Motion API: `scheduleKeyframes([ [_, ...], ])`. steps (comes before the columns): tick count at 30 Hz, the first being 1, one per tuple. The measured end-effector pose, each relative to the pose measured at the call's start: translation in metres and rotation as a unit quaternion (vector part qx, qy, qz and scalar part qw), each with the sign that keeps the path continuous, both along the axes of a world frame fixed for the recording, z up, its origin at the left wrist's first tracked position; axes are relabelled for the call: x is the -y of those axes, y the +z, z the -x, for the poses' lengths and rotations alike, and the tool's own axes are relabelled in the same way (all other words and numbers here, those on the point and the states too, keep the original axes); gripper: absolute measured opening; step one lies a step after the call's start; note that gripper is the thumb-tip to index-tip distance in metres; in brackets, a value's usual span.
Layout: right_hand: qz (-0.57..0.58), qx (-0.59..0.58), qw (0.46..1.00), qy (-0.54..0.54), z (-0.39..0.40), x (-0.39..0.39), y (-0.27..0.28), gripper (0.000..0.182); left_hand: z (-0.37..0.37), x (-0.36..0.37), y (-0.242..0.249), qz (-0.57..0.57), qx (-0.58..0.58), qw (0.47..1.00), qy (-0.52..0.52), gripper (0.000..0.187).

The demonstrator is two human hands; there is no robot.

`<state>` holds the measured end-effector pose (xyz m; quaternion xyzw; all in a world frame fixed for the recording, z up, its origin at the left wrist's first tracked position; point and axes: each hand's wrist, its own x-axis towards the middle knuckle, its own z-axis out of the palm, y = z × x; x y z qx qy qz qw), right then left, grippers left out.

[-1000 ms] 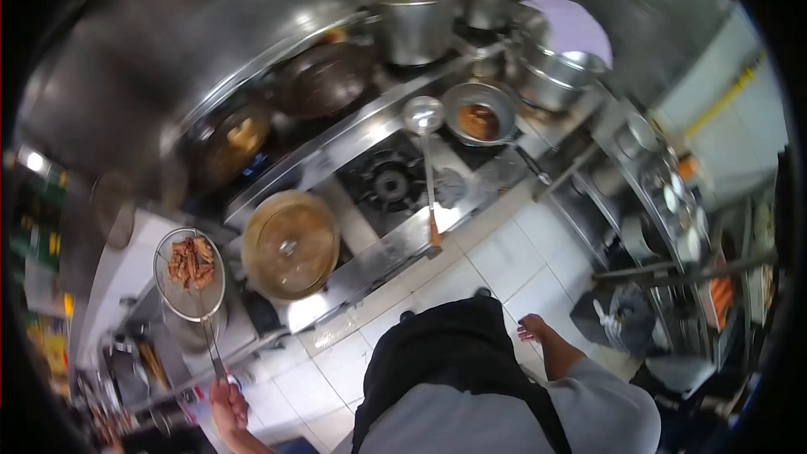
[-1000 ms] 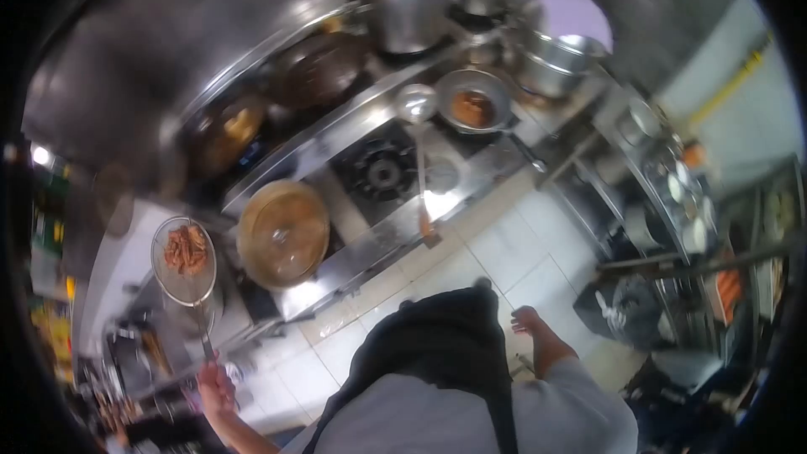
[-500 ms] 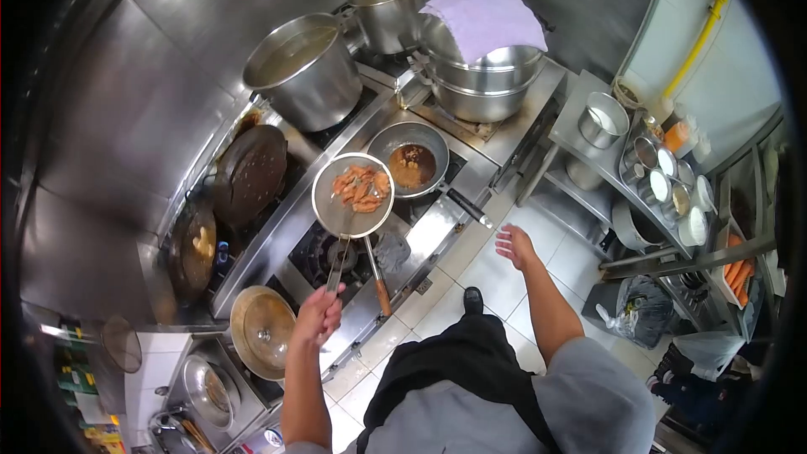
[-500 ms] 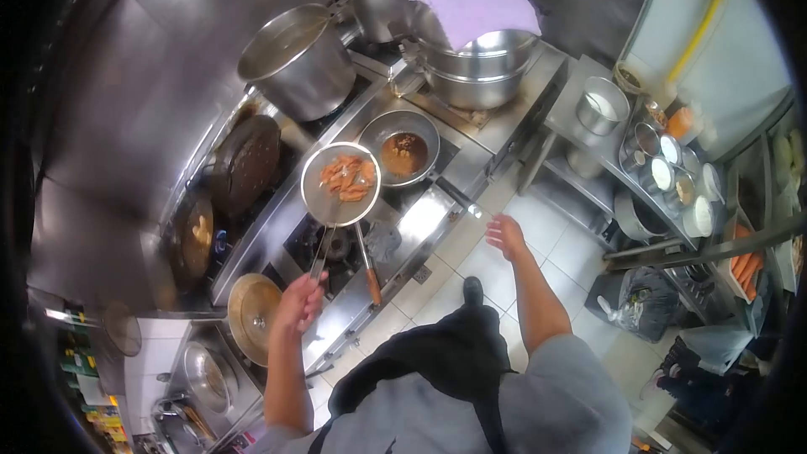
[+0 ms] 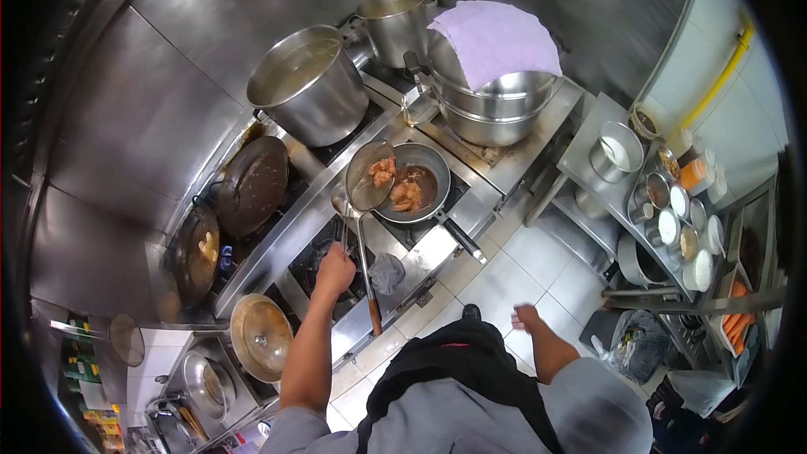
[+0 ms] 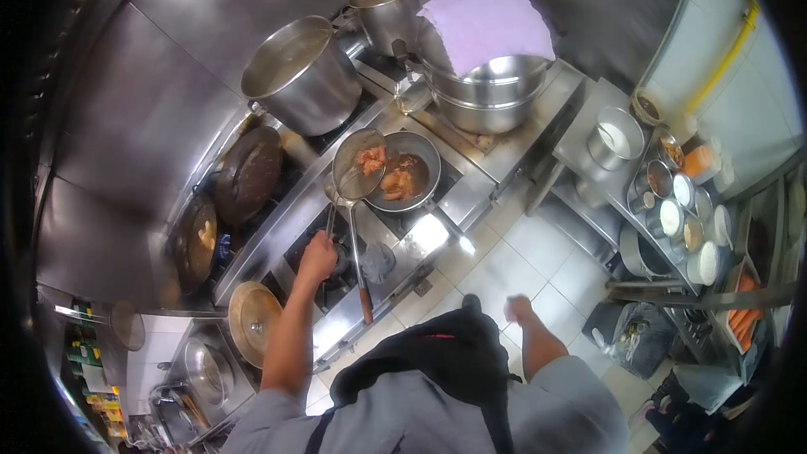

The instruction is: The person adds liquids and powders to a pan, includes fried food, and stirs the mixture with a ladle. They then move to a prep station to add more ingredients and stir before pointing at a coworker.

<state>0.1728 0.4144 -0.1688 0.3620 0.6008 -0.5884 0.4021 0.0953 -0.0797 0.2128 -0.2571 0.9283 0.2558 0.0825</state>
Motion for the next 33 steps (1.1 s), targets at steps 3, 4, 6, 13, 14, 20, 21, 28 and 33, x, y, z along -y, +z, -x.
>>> scheduleKeyframes([
  [3, 0.024, 0.112, 0.993, -0.024, -0.069, -0.043, -0.031, 0.015, -0.007, -0.008, 0.003, 0.027, -0.014, 1.0, 0.007, 0.021],
  [4, 0.011, 0.14, 0.989, -0.048, -0.078, -0.04, -0.014, 0.011, -0.011, -0.01, 0.002, 0.039, -0.032, 0.999, 0.001, 0.02],
  [6, -0.06, 0.162, 0.985, 0.009, -0.09, -0.038, 0.005, 0.015, -0.015, -0.014, -0.004, 0.04, -0.047, 0.998, 0.006, 0.02],
  [13, -0.048, 0.053, 0.997, 0.031, -0.053, -0.023, 0.024, 0.027, -0.024, 0.019, -0.079, -0.071, -0.158, 0.984, 0.037, 0.022],
  [14, 0.041, 0.068, 0.997, -0.021, -0.035, -0.021, 0.029, 0.027, -0.03, 0.017, -0.068, -0.332, -0.124, 0.928, 0.114, 0.023],
  [20, -0.003, -0.128, 0.992, 0.005, 0.011, 0.043, 0.111, 0.031, -0.154, 0.077, 0.026, -0.744, -0.172, 0.612, 0.204, 0.027],
  [21, -0.002, -0.146, 0.989, 0.011, 0.004, 0.049, 0.124, 0.031, -0.18, 0.103, 0.043, -0.729, -0.182, 0.627, 0.204, 0.03],
  [28, -0.047, -0.06, 0.995, 0.061, -0.106, 0.052, 0.116, 0.028, -0.268, 0.366, 0.052, -0.129, -0.254, 0.886, 0.367, 0.027],
  [33, -0.08, 0.012, 0.995, 0.055, -0.185, 0.051, 0.105, 0.028, -0.257, 0.526, -0.011, 0.2, -0.068, 0.959, 0.191, 0.021],
])
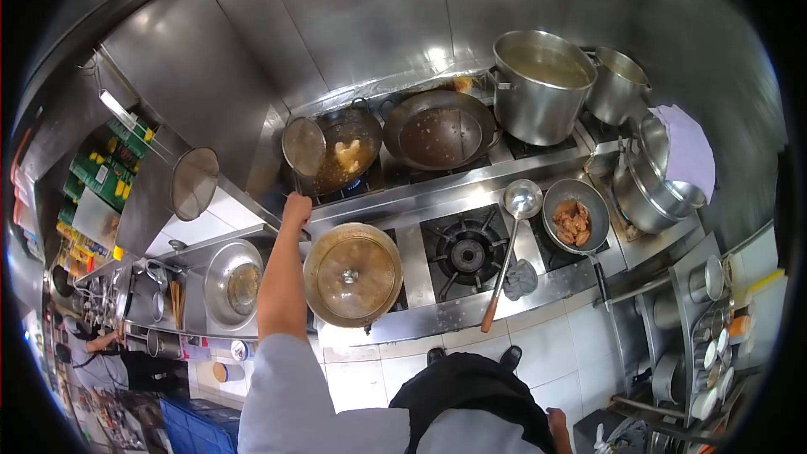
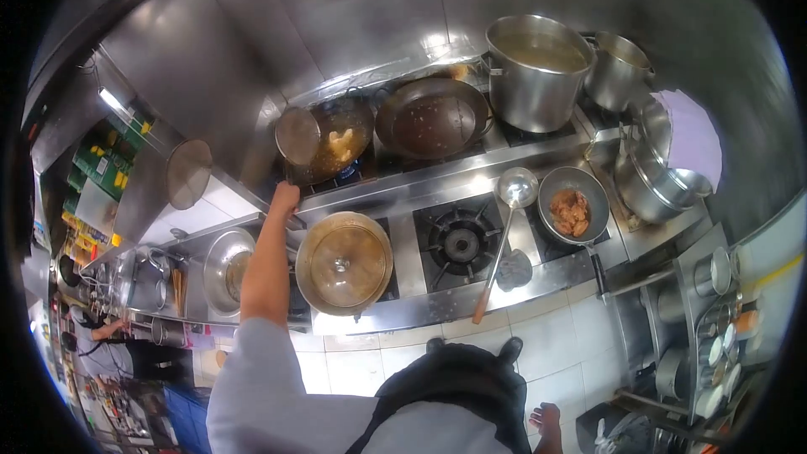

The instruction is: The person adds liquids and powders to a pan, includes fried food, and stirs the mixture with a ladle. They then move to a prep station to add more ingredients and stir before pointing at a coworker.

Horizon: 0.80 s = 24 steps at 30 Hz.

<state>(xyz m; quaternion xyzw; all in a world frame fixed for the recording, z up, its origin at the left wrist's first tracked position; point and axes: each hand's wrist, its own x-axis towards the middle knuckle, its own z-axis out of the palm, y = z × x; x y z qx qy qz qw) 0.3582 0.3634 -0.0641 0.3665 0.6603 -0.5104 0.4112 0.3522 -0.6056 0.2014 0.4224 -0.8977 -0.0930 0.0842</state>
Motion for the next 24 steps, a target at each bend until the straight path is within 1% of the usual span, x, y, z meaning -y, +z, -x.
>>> scheduleKeyframes([
  [1, -0.002, 0.008, 1.0, -0.012, -0.012, 0.001, -0.003, 0.028, 0.016, -0.011, 0.012, -0.212, -0.092, 0.968, 0.096, 0.02],
  [2, -0.003, 0.014, 1.0, -0.027, -0.024, 0.001, -0.006, 0.028, 0.026, -0.012, 0.015, -0.41, -0.176, 0.875, 0.187, 0.019],
  [3, -0.002, 0.019, 0.999, -0.037, -0.035, 0.001, -0.01, 0.028, 0.028, -0.01, 0.016, -0.411, -0.174, 0.876, 0.184, 0.019],
  [4, -0.002, 0.023, 0.999, -0.047, -0.046, 0.002, -0.014, 0.028, 0.03, -0.004, 0.012, -0.514, -0.252, 0.794, 0.207, 0.018],
  [5, -0.001, 0.028, 0.998, -0.057, -0.055, 0.002, -0.02, 0.028, 0.032, -0.002, 0.012, -0.604, -0.323, 0.693, 0.226, 0.017],
  [6, 0.001, 0.031, 0.997, -0.067, -0.064, 0.002, -0.025, 0.028, 0.03, 0.0, 0.014, -0.605, -0.321, 0.694, 0.223, 0.017],
  [8, 0.005, 0.036, 0.996, -0.084, -0.078, 0.002, -0.035, 0.028, 0.021, -0.008, 0.031, -0.592, -0.309, 0.719, 0.192, 0.016],
  [9, 0.007, 0.036, 0.995, -0.091, -0.081, 0.004, -0.043, 0.028, 0.016, -0.012, 0.038, -0.592, -0.308, 0.72, 0.189, 0.016],
  [10, 0.011, 0.035, 0.995, -0.097, -0.083, 0.005, -0.05, 0.028, 0.008, -0.014, 0.042, -0.516, -0.262, 0.802, 0.146, 0.017],
  [11, 0.014, 0.038, 0.994, -0.099, -0.087, 0.004, -0.06, 0.028, 0.001, -0.018, 0.046, -0.431, -0.211, 0.871, 0.101, 0.018],
  [12, 0.017, 0.038, 0.993, -0.108, -0.09, 0.001, -0.07, 0.028, -0.005, -0.023, 0.048, -0.431, -0.21, 0.872, 0.101, 0.018],
  [13, 0.02, 0.036, 0.993, -0.11, -0.091, 0.004, -0.078, 0.028, -0.009, -0.032, 0.05, -0.247, -0.123, 0.959, 0.06, 0.02],
  [14, 0.023, 0.034, 0.993, -0.11, -0.091, 0.004, -0.088, 0.028, -0.013, -0.042, 0.056, -0.05, -0.031, 0.998, 0.017, 0.023],
  [15, 0.03, 0.035, 0.992, -0.115, -0.091, 0.005, -0.098, 0.028, -0.016, -0.05, 0.062, -0.049, -0.031, 0.998, 0.018, 0.023],
  [17, 0.027, 0.03, 0.994, -0.103, -0.077, 0.021, -0.076, 0.028, -0.023, -0.07, 0.078, 0.041, 0.039, 0.998, 0.012, 0.026],
  [20, 0.016, 0.014, 0.997, -0.073, -0.034, 0.045, -0.038, 0.029, -0.032, -0.096, 0.098, 0.043, 0.044, 0.998, 0.009, 0.026],
  [21, 0.012, 0.008, 0.998, -0.065, -0.022, 0.054, -0.024, 0.029, -0.033, -0.101, 0.097, 0.044, 0.042, 0.998, 0.009, 0.026],
  [24, 0.013, -0.007, 0.999, -0.047, -0.003, 0.069, -0.013, 0.029, -0.032, -0.108, 0.089, 0.037, 0.062, 0.997, 0.007, 0.026],
])
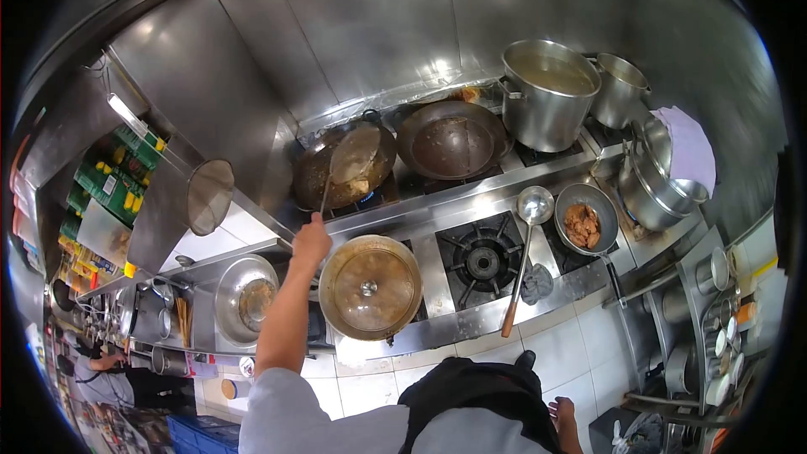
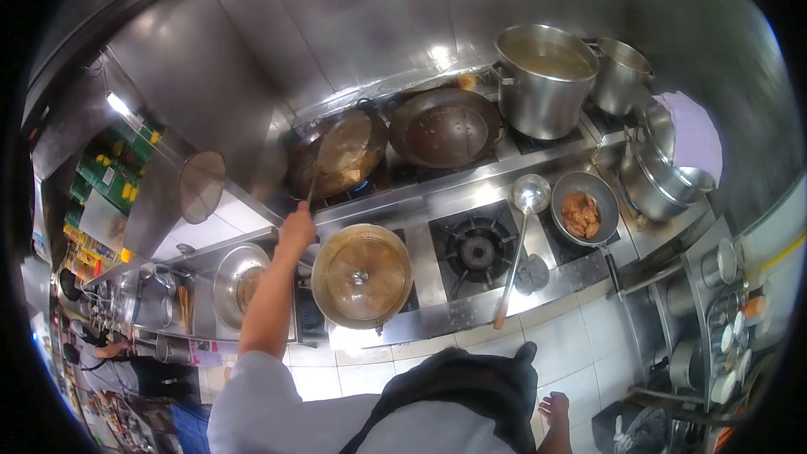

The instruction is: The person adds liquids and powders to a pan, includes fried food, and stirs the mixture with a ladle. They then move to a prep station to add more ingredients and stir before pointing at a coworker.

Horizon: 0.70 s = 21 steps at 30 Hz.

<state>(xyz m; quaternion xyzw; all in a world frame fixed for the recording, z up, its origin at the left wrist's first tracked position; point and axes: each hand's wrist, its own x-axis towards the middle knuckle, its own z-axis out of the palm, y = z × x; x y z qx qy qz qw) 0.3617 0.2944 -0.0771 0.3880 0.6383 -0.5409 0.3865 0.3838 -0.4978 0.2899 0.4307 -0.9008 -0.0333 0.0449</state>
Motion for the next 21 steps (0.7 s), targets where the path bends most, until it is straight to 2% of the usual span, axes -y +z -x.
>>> scheduleKeyframes([
  [2, 0.003, -0.01, 1.0, 0.011, 0.01, 0.008, 0.007, 0.03, 0.008, 0.006, -0.018, 0.008, 0.047, 0.999, -0.004, 0.027],
  [8, 0.013, -0.065, 0.998, -0.018, 0.014, 0.012, 0.024, 0.032, 0.025, 0.035, -0.007, -0.025, -0.014, 0.997, 0.07, 0.034],
  [10, 0.013, -0.046, 0.999, -0.008, 0.005, 0.011, 0.024, 0.033, 0.028, 0.058, -0.02, -0.019, -0.043, 0.994, 0.101, 0.034],
  [11, 0.01, -0.038, 0.999, -0.007, -0.002, 0.008, 0.021, 0.032, 0.028, 0.081, -0.041, -0.001, -0.062, 0.995, 0.081, 0.035],
  [12, 0.01, -0.038, 0.999, -0.009, -0.009, 0.004, 0.015, 0.032, 0.031, 0.103, -0.056, -0.043, -0.074, 0.993, 0.078, 0.033],
  [13, 0.002, -0.017, 1.0, -0.015, -0.016, -0.001, 0.007, 0.032, 0.035, 0.121, -0.071, -0.136, -0.088, 0.984, 0.08, 0.032],
  [14, -0.006, 0.004, 1.0, -0.021, -0.022, -0.004, 0.001, 0.031, 0.039, 0.136, -0.082, -0.256, -0.113, 0.955, 0.096, 0.031],
  [16, -0.006, 0.026, 1.0, -0.014, -0.031, -0.01, 0.0, 0.03, 0.045, 0.153, -0.104, -0.477, -0.193, 0.849, 0.121, 0.029],
  [17, -0.006, 0.03, 0.999, -0.014, -0.035, -0.01, 0.0, 0.03, 0.046, 0.137, -0.091, -0.621, -0.328, 0.684, 0.197, 0.028],
  [21, -0.005, 0.038, 0.999, -0.015, -0.047, -0.01, 0.002, 0.028, 0.049, 0.11, -0.066, -0.644, -0.348, 0.645, 0.219, 0.023],
])
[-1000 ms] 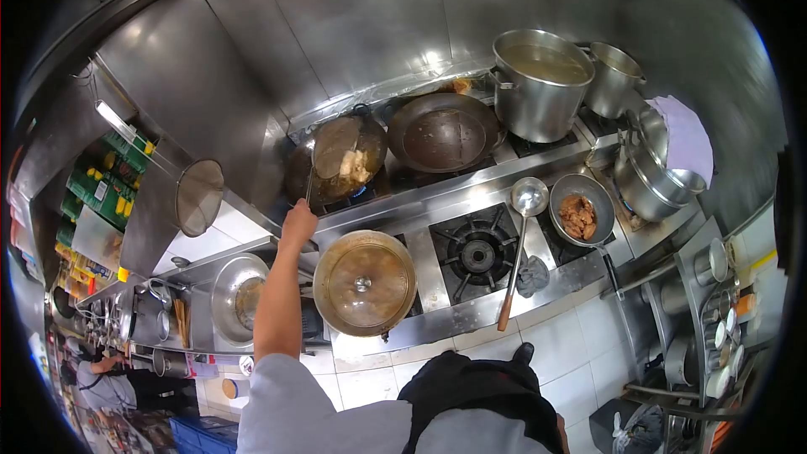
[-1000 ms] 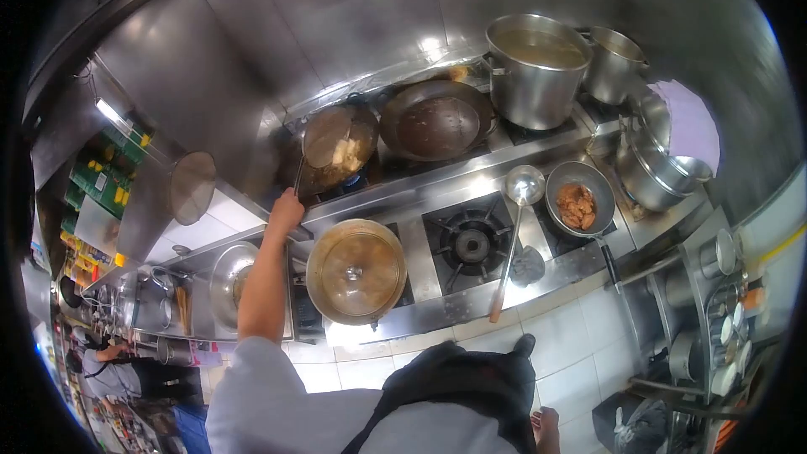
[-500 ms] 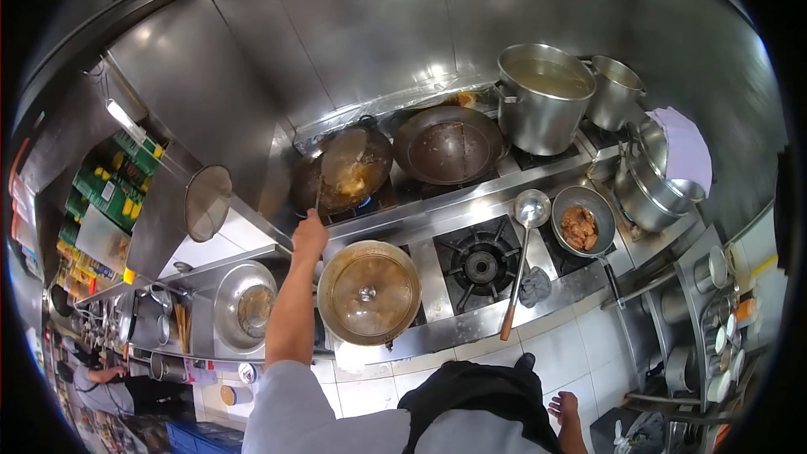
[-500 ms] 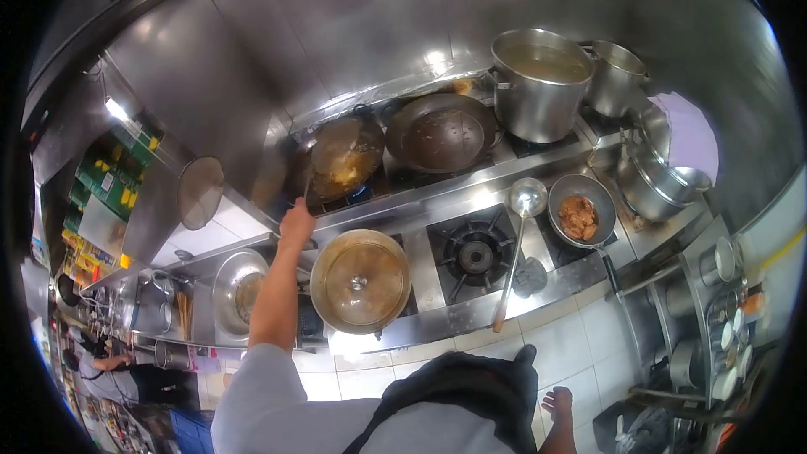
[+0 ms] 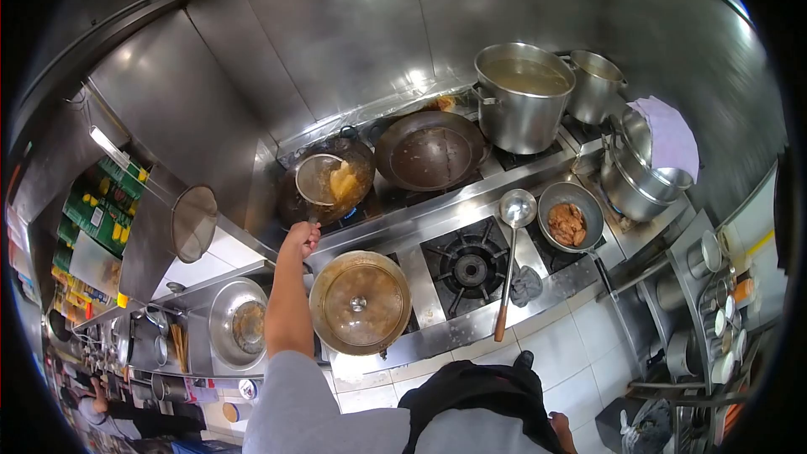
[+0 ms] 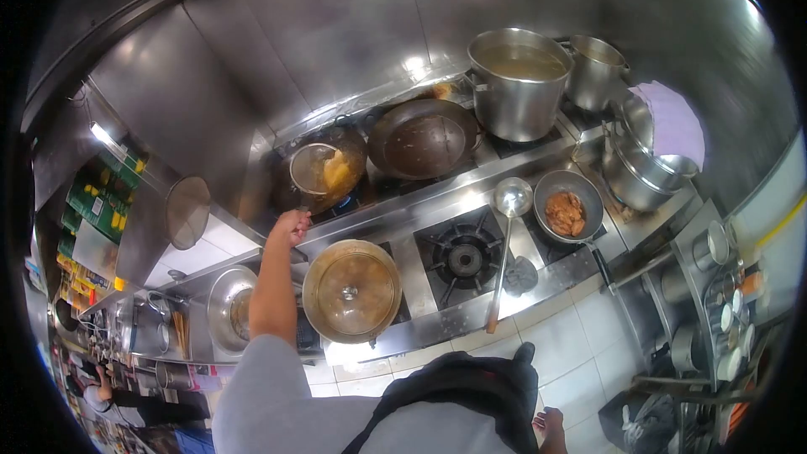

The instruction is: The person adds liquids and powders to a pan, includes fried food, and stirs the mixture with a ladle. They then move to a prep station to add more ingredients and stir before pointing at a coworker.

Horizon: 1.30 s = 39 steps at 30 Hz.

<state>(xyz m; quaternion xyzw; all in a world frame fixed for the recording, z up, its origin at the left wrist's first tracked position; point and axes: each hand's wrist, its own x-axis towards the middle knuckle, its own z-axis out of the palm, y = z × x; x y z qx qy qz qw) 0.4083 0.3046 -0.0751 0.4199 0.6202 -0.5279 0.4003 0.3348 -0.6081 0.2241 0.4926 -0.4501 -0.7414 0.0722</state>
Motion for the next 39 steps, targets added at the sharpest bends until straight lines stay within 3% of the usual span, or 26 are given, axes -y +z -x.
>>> scheduleKeyframes([
  [2, -0.001, 0.0, 1.0, -0.002, 0.0, 0.003, 0.002, 0.027, -0.009, -0.012, 0.017, 0.139, 0.054, 0.988, -0.04, 0.019],
  [3, 0.0, -0.001, 1.0, -0.001, 0.001, 0.004, 0.002, 0.026, -0.012, -0.014, 0.02, 0.139, 0.055, 0.988, -0.04, 0.019],
  [5, 0.004, -0.005, 1.0, 0.003, 0.006, 0.009, 0.003, 0.025, -0.021, -0.017, 0.028, 0.371, 0.178, 0.906, -0.105, 0.019],
  [6, 0.004, -0.008, 1.0, 0.006, 0.009, 0.011, 0.004, 0.025, -0.026, -0.02, 0.03, 0.371, 0.18, 0.905, -0.104, 0.019],
  [8, 0.007, -0.014, 1.0, 0.01, 0.016, 0.016, 0.007, 0.024, -0.034, -0.039, 0.043, 0.645, 0.265, 0.697, -0.166, 0.02],
  [14, 0.005, -0.025, 1.0, 0.005, 0.042, 0.032, 0.012, 0.022, -0.051, -0.084, 0.077, 0.635, 0.331, 0.665, -0.211, 0.023],
  [21, 0.014, -0.028, 0.999, 0.039, 0.055, 0.038, 0.012, 0.027, -0.035, -0.082, 0.048, 0.583, 0.379, 0.673, -0.252, 0.03],
  [26, -0.003, -0.035, 0.999, 0.015, 0.054, 0.035, 0.019, 0.029, -0.011, -0.072, 0.024, 0.59, 0.321, 0.717, -0.186, 0.031],
  [29, 0.013, -0.045, 0.999, 0.01, 0.047, 0.034, 0.021, 0.028, -0.011, -0.059, 0.042, 0.617, 0.298, 0.703, -0.193, 0.027],
  [30, 0.003, -0.041, 0.999, -0.012, 0.044, 0.033, 0.02, 0.023, -0.013, -0.053, 0.053, 0.584, 0.273, 0.746, -0.165, 0.026],
  [31, -0.008, -0.037, 0.999, -0.032, 0.041, 0.031, 0.019, 0.019, -0.016, -0.036, 0.05, 0.62, 0.284, 0.716, -0.148, 0.027],
  [34, -0.016, -0.048, 0.997, 0.061, 0.014, 0.013, 0.014, 0.027, -0.017, 0.007, 0.038, 0.594, 0.3, 0.744, -0.06, 0.028],
  [37, -0.011, -0.052, 0.995, 0.08, -0.004, 0.0, 0.004, 0.029, -0.01, 0.028, 0.014, 0.527, 0.317, 0.788, -0.033, 0.021],
  [39, -0.011, -0.036, 0.998, 0.051, -0.008, -0.001, 0.005, 0.03, -0.002, 0.037, -0.012, 0.311, 0.209, 0.927, -0.01, 0.008],
])
